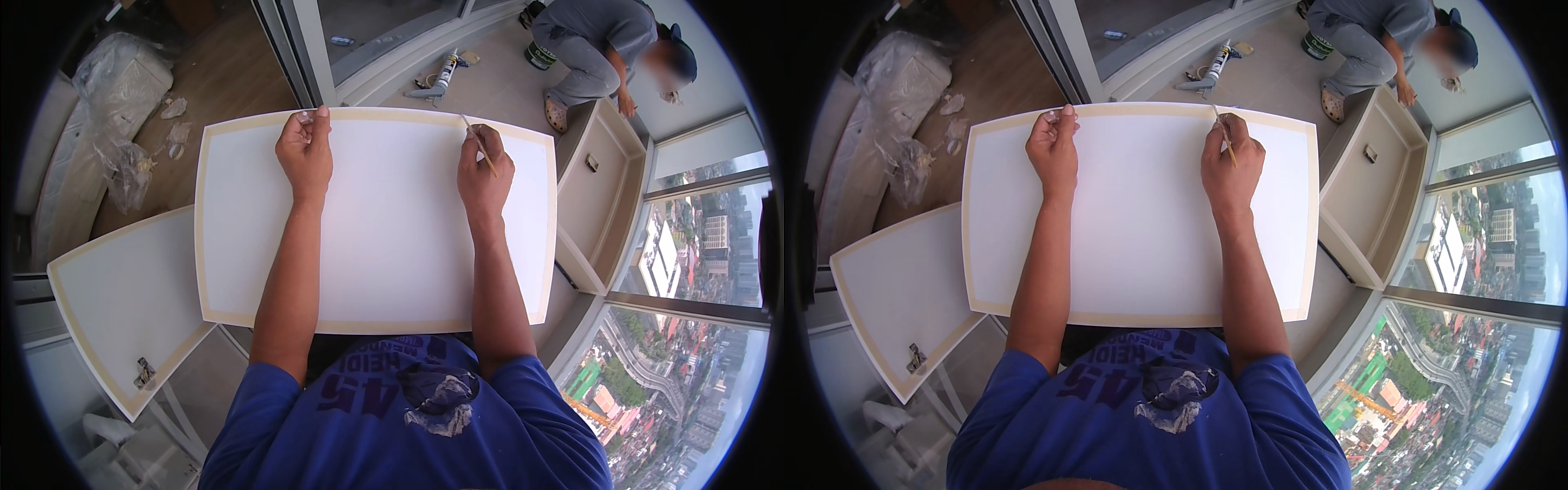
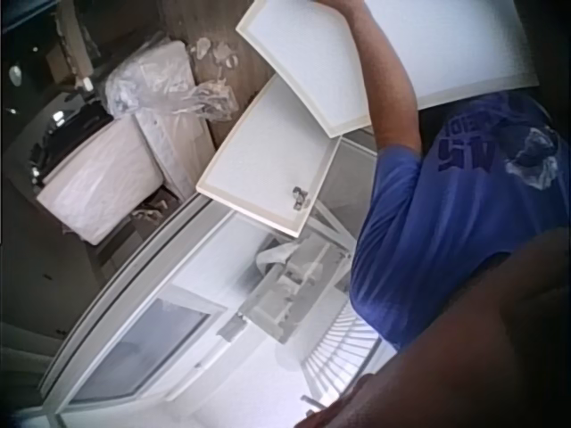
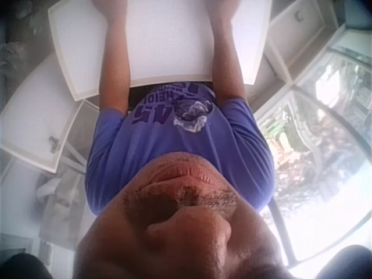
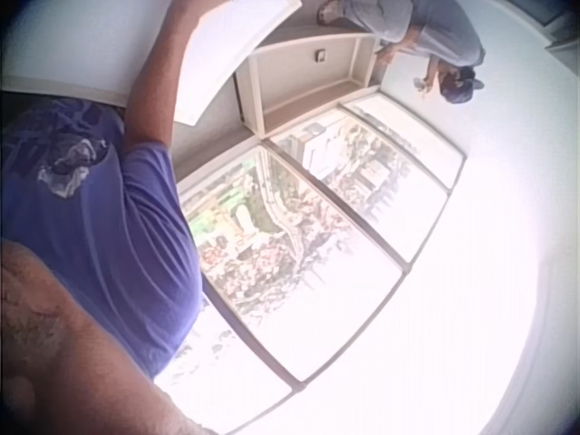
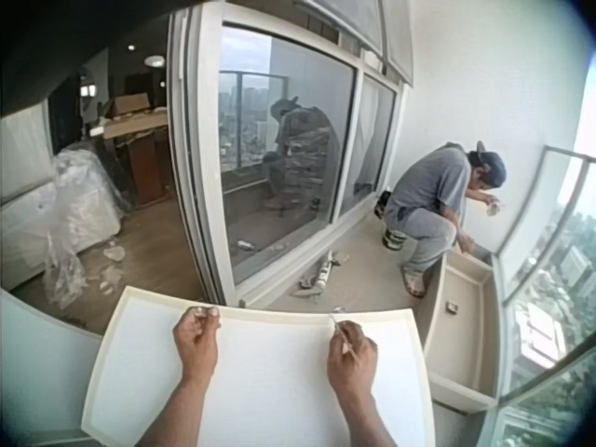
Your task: The person paints the edge of a white cabinet door using a paint brush. They dip the brush into a small container of white paint and apply it to the border of the door, moving the door to reach different sides.
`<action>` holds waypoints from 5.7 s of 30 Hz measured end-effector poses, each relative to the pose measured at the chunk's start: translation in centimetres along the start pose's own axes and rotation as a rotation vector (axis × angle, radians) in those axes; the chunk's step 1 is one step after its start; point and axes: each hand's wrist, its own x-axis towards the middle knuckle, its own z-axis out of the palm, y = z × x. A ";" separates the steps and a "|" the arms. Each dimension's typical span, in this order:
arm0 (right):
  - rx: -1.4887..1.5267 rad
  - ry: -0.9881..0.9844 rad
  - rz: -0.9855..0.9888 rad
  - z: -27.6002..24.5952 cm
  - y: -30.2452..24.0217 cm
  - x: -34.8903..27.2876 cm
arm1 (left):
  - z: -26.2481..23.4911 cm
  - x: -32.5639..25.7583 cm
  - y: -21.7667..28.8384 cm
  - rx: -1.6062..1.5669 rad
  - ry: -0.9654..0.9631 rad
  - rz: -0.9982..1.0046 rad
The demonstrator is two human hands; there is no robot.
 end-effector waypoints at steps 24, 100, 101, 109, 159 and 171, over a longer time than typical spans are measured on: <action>-0.041 -0.017 -0.021 1.2 -0.2 -0.4 | -0.1 -0.1 0.3 -0.009 -0.008 -0.034; -0.062 -0.124 -0.136 1.9 -1.4 -1.7 | -0.2 0.0 0.4 0.004 0.005 -0.065; -0.061 -0.133 -0.140 1.9 -1.6 -1.7 | -0.2 0.0 0.4 0.005 0.007 -0.066; -0.094 -0.076 -0.051 -0.8 1.4 -0.8 | -0.5 0.1 0.0 -0.016 0.013 -0.021; -0.340 -0.011 0.169 -11.5 9.1 -5.3 | -0.4 -0.4 -0.5 0.015 -0.339 0.005; -0.372 0.013 0.043 -12.4 10.7 -5.8 | 1.7 -0.8 -1.2 0.151 -0.419 0.032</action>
